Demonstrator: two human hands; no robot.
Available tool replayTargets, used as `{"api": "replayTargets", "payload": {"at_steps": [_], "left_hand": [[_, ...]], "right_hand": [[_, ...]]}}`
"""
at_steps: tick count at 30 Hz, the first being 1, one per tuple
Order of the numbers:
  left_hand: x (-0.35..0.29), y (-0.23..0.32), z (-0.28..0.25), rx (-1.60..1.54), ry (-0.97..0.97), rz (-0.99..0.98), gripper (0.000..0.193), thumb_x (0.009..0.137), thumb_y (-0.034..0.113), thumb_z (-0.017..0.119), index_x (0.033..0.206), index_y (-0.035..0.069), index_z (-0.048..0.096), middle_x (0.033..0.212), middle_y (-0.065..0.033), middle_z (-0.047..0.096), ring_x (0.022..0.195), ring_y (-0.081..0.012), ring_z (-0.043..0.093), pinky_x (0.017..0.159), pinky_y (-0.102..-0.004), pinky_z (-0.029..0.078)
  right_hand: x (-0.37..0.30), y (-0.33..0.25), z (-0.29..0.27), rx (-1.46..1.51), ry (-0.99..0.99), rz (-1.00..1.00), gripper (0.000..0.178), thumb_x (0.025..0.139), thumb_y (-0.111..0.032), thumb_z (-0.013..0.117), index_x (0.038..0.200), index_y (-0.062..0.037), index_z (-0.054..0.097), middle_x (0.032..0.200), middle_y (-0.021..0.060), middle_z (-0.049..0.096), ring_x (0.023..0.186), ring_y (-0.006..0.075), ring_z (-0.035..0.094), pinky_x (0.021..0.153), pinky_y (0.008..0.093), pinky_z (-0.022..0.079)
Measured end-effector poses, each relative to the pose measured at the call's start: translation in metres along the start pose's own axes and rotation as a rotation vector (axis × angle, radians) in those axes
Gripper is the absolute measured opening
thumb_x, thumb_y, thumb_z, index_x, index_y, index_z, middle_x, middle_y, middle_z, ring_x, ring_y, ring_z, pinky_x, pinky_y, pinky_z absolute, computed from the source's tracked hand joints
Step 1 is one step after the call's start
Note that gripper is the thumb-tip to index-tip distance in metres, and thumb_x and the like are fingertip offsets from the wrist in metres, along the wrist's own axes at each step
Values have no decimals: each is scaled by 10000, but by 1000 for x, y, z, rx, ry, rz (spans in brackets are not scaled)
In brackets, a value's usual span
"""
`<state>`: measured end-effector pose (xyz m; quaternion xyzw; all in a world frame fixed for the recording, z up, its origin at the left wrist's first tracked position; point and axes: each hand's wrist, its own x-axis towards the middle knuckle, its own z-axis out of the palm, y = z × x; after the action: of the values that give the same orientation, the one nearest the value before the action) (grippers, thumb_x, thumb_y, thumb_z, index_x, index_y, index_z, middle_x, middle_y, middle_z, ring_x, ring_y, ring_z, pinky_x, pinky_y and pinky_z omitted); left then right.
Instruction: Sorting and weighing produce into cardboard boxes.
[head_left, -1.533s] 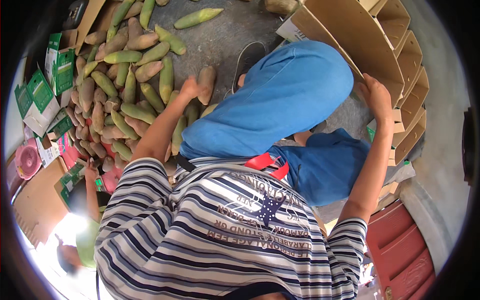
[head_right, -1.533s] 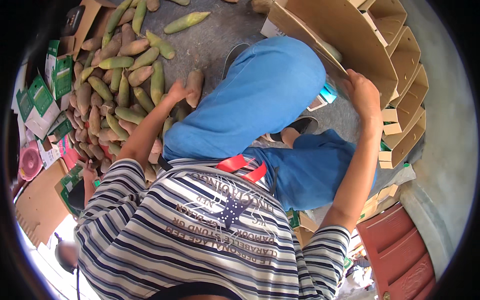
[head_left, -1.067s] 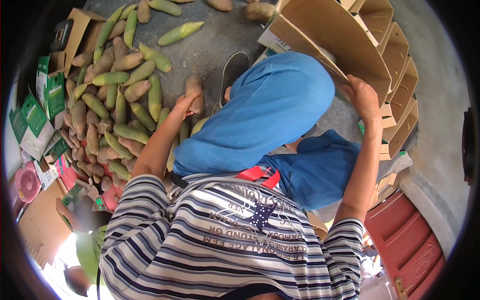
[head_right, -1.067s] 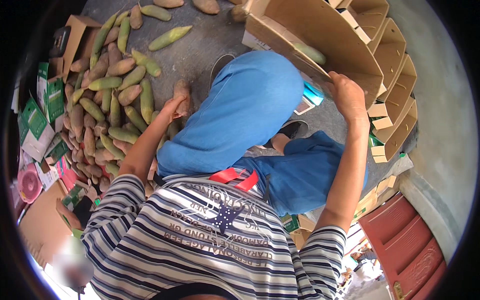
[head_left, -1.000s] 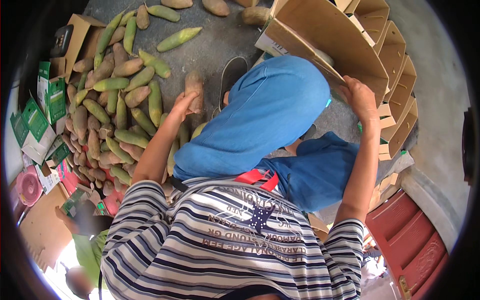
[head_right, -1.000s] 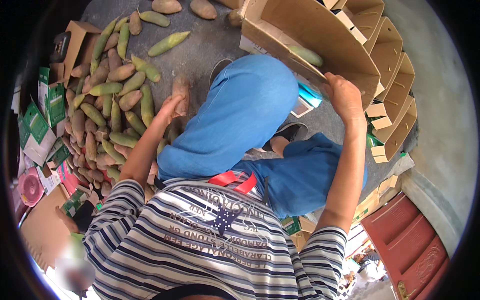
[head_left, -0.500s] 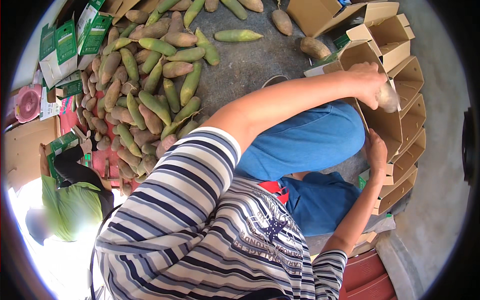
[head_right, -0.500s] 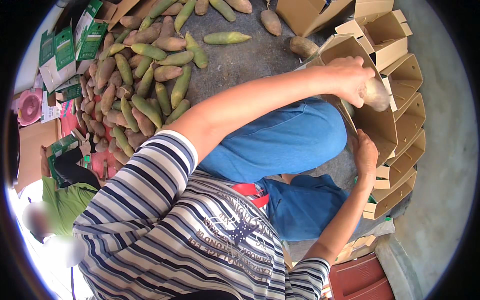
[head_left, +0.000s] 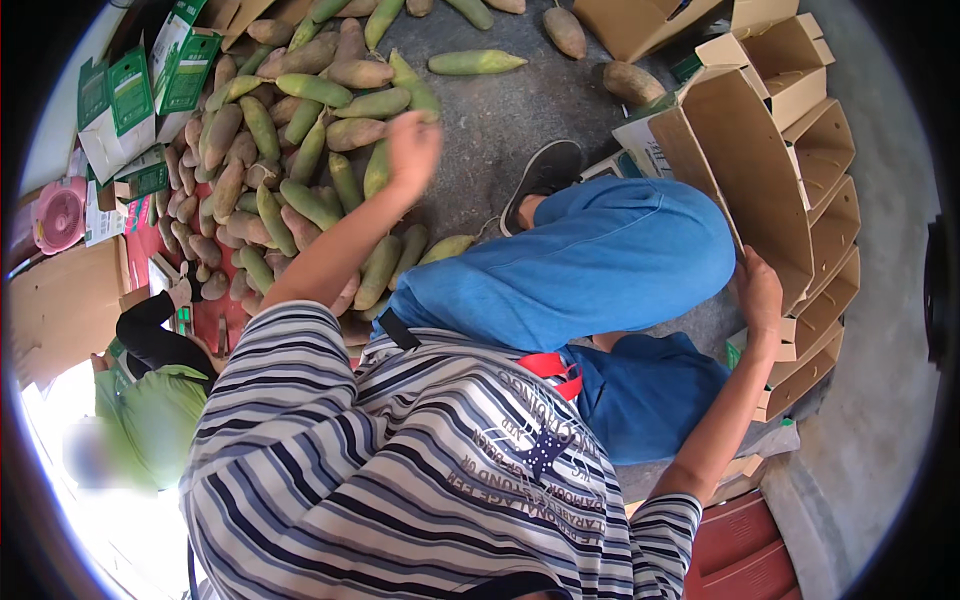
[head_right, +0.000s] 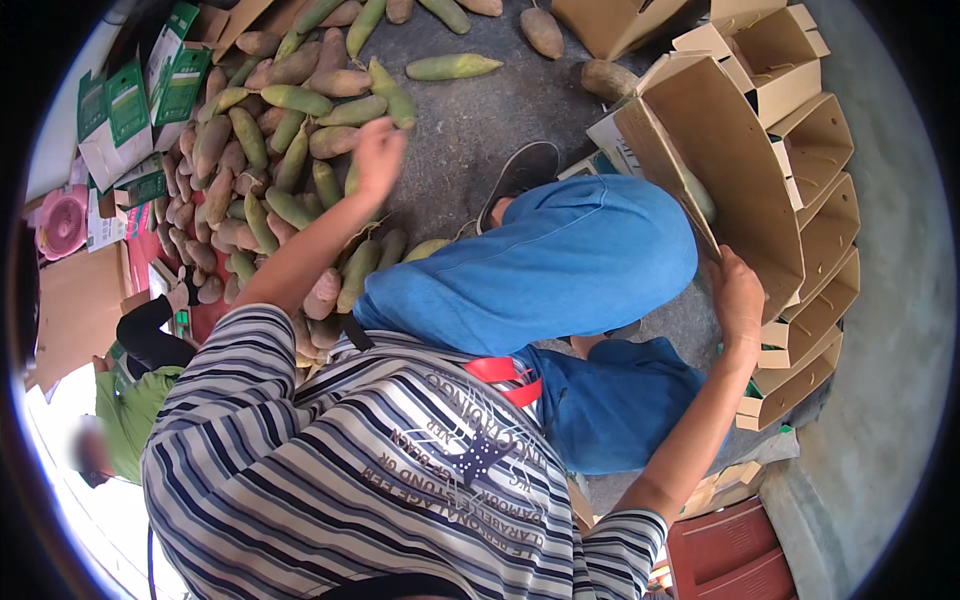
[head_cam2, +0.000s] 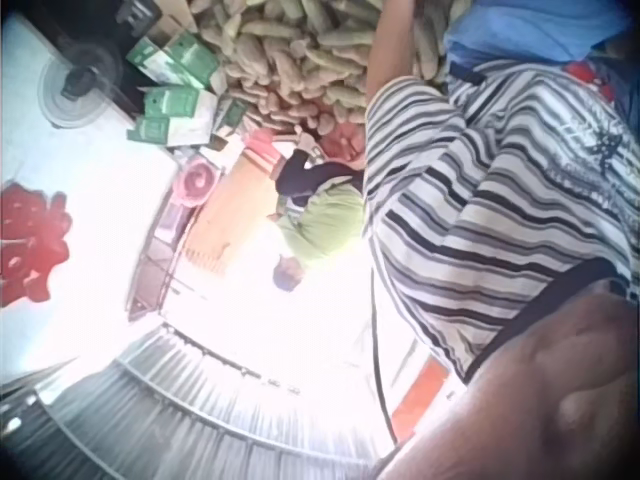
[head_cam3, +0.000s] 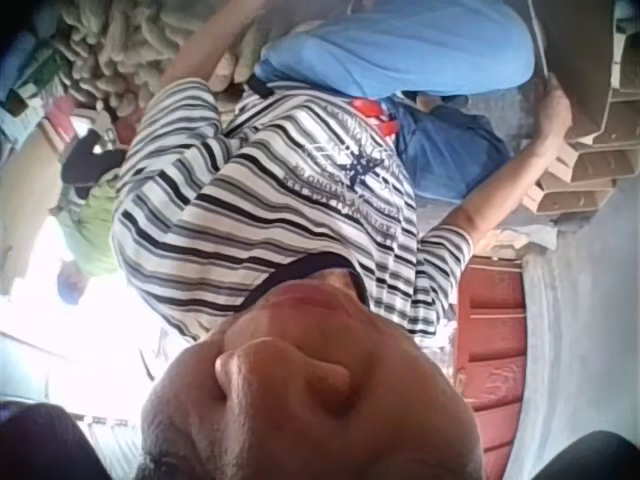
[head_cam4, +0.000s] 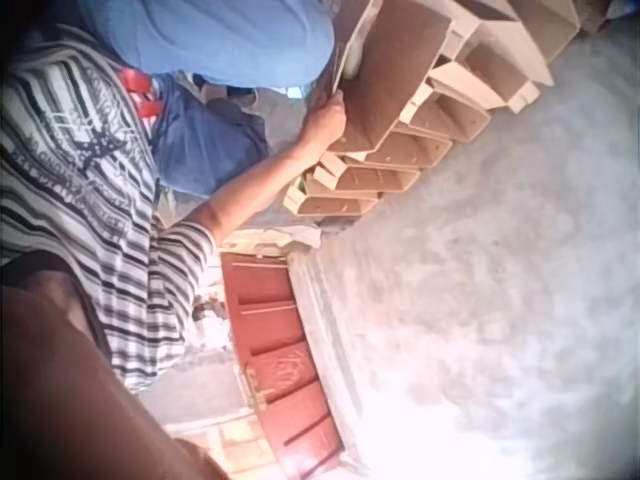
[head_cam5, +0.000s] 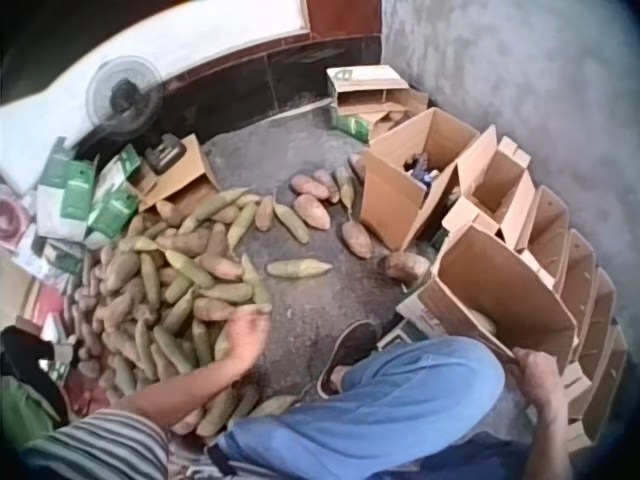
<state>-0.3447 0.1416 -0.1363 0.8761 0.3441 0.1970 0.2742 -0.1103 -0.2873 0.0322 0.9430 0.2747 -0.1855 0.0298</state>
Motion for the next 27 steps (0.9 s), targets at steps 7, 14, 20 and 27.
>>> {"api": "replayTargets", "payload": {"at_steps": [7,14,20,27], "left_hand": [[-84,-138,-82,590,344,-829,579,700,295,696,1127,-3,442,1230,-194,443,1004,-355,531,847,-429,447],[-77,-169,-77,492,96,-1458,833,612,401,762,1180,-41,342,1260,-206,412,1124,-351,481,932,-394,428],[-88,-233,-68,-69,162,-1408,642,633,359,745,1074,-15,466,1031,-169,572,929,-311,591,790,-407,503],[-21,-92,-10,-968,368,-1489,455,762,321,625,1080,21,496,958,-127,574,868,-275,590,701,-448,510]], "right_hand": [[2,8,2,5,-10,9,314,831,-190,543,1110,-47,555,985,187,607,917,346,574,778,426,453],[2,10,5,19,32,-18,305,827,-190,551,1095,-43,561,954,192,612,912,352,573,768,428,455],[2,10,5,-9,82,-44,303,821,-189,564,1089,-47,565,973,179,612,903,345,579,773,424,456],[-3,2,2,6,57,-2,289,808,-174,568,1075,-61,563,973,164,614,917,324,576,758,422,458]]}}
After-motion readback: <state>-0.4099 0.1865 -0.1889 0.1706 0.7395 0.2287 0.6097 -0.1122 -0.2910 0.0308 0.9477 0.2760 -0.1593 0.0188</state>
